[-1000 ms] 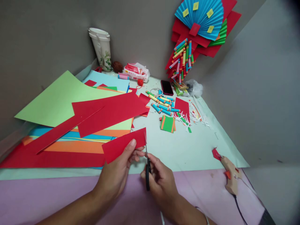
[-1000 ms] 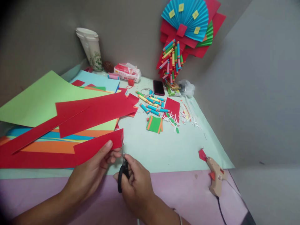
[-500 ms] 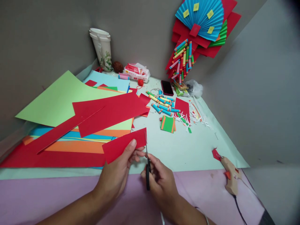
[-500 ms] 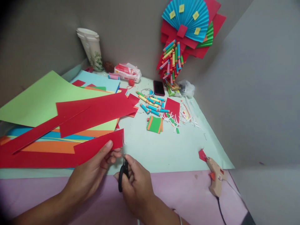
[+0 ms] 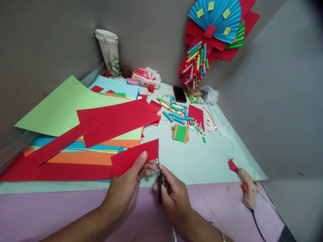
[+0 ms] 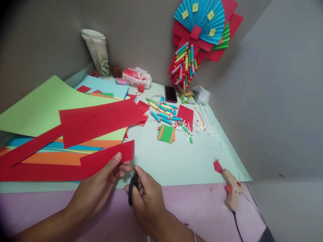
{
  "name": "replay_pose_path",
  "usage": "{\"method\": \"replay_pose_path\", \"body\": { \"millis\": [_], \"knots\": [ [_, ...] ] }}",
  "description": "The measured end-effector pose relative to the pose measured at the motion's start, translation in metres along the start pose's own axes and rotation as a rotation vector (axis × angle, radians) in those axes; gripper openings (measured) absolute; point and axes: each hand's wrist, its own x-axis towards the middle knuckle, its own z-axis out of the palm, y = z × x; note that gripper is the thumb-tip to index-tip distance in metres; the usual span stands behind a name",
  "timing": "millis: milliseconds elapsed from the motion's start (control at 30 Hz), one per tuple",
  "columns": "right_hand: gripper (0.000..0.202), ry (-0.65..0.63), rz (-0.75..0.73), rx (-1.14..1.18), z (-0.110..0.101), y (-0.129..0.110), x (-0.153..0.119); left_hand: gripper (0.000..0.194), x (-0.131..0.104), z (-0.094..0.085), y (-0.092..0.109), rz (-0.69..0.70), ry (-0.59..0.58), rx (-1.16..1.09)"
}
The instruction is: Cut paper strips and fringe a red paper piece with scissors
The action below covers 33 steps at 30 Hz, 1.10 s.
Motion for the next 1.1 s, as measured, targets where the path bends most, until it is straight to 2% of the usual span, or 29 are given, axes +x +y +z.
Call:
{"method": "replay_pose_path", "body": {
  "millis": [533, 800, 1100],
  "knots": [
    [0.044, 0.009, 0.031, 0.029, -0.0015, -0.0030, 0.0025, 0.031, -0.0011, 0.0009, -0.0005, 0.004, -0.005, -0.019],
    [0.042, -0.012, 0.041, 0.136, 0.0002, -0.0015, 0.0011, 0.025, -0.0022, -0.0007, 0.0003, 0.014, -0.030, -0.035],
    [0.032, -0.071, 0.189, 0.367, 0.0006, -0.0065, 0.0032, 0.026, 0.0002, -0.0031, 0.0023, -0.049, -0.019, -0.046]
  ]
}}
